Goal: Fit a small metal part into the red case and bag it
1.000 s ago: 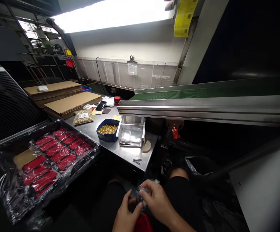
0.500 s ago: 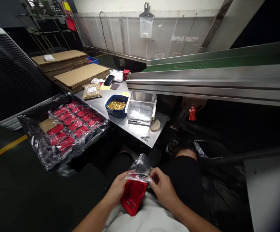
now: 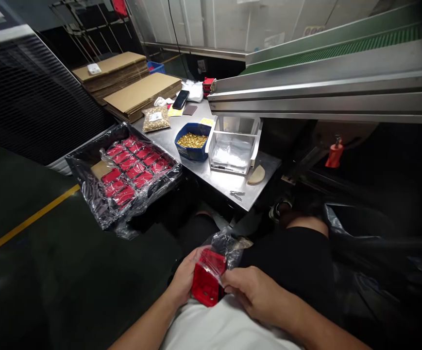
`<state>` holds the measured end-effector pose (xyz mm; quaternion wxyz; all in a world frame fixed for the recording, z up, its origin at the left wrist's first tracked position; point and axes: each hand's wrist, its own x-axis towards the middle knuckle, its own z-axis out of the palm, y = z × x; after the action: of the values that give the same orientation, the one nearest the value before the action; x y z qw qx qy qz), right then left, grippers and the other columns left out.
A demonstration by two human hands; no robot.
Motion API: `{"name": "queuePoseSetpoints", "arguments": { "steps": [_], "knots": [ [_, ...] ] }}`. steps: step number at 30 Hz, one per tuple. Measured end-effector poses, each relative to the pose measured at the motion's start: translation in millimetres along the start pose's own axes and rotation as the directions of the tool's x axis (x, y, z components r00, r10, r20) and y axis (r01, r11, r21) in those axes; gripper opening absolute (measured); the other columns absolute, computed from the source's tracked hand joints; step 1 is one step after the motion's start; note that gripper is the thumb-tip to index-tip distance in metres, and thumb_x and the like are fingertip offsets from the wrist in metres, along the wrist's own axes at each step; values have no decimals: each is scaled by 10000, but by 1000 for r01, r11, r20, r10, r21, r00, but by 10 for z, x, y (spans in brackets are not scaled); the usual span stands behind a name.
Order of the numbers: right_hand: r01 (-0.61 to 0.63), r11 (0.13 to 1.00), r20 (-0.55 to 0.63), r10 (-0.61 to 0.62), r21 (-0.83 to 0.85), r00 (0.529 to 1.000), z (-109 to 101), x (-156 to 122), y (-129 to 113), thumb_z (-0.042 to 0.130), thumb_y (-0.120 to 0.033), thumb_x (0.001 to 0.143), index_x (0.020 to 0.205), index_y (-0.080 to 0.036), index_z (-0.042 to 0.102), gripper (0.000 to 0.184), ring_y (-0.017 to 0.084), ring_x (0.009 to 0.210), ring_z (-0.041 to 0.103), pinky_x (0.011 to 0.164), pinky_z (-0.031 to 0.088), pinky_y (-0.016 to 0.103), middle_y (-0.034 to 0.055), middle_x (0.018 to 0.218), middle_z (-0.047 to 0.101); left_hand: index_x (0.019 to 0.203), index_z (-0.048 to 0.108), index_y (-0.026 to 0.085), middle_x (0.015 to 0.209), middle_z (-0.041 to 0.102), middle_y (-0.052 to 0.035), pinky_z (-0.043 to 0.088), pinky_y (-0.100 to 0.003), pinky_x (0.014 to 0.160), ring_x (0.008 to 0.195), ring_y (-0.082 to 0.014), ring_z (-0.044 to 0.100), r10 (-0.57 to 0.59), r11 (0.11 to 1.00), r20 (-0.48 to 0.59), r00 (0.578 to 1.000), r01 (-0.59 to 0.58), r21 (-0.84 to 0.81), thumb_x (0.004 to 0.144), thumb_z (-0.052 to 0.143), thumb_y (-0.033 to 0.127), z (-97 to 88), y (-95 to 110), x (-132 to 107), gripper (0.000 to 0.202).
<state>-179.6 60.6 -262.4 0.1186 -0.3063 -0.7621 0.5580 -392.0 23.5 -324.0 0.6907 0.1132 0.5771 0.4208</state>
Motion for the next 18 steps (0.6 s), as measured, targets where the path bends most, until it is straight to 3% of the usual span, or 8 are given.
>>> {"name": "queuePoseSetpoints", "arguments": {
  "steps": [2, 4, 6, 9, 10, 14, 16, 18],
  "knots": [
    [7, 997, -27, -9, -82, 1000, 50, 18, -37, 473, -226, 935, 1051, -220, 616, 184, 156, 708, 559, 665, 377, 248, 20, 855, 648, 900, 576, 198, 723, 657, 28, 499, -223, 626, 642, -120, 602, 30, 999, -125, 992, -27, 29, 733, 746, 505, 24, -28, 36, 388],
    [2, 993, -76, -10, -114, 997, 41, 42, -28, 620, -368, 877, 1254, -240, 545, 404, 186, 789, 576, 718, 398, 268, 45, 993, 641, 789, 476, 215, 601, 543, 81, 434, -177, 512, 529, -84, 520, 49, 997, -209, 977, -36, 68, 735, 721, 516, 63, -4, 54, 392],
    [-26, 995, -129, 14, -93, 992, -13, 71, 29, 704, -430, 809, 1322, -261, 510, 575, 203, 852, 577, 767, 415, 286, 57, 1066, 614, 793, 466, 217, 599, 528, 73, 418, -188, 457, 495, -96, 512, 22, 992, -185, 983, 0, 123, 757, 673, 563, 112, 87, 42, 405],
    [-109, 993, -212, 115, 38, 971, -104, 117, 192, 623, -381, 878, 1053, -231, 666, 234, 172, 792, 561, 723, 425, 269, 31, 908, 608, 848, 544, 193, 690, 603, 6, 422, -223, 397, 508, -150, 567, -10, 967, -85, 996, 31, 253, 748, 656, 624, 180, 271, 9, 456],
    [-142, 983, -226, 166, 121, 960, -123, 131, 258, 577, -381, 908, 963, -213, 679, 204, 155, 741, 556, 678, 429, 255, 24, 851, 602, 826, 564, 182, 681, 601, -3, 395, -212, 375, 504, -153, 561, 5, 953, -71, 997, 16, 302, 727, 679, 628, 199, 320, 6, 472],
    [-252, 834, -131, 357, 491, 925, -148, 150, 472, 507, -541, 922, 894, -168, 635, 395, 84, 461, 506, 409, 361, 188, -13, 717, 573, 628, 547, 160, 519, 434, 50, 245, -181, 385, 461, -86, 383, 117, 905, -35, 993, -92, 416, 676, 726, 650, 275, 374, 59, 523],
    [-283, 768, -68, 389, 575, 919, -161, 140, 505, 532, -606, 884, 881, -161, 607, 452, 72, 392, 507, 338, 299, 163, -28, 680, 568, 601, 548, 155, 511, 395, 57, 233, -197, 419, 473, -76, 319, 142, 895, -5, 990, -127, 427, 691, 682, 693, 324, 354, 95, 562],
    [-307, 733, -29, 406, 607, 913, -185, 123, 491, 557, -634, 855, 873, -158, 595, 478, 77, 384, 537, 320, 276, 146, -26, 675, 589, 618, 579, 149, 532, 434, 38, 263, -211, 451, 502, -92, 348, 158, 886, 23, 987, -152, 438, 704, 640, 723, 369, 340, 124, 583]
  ]
}}
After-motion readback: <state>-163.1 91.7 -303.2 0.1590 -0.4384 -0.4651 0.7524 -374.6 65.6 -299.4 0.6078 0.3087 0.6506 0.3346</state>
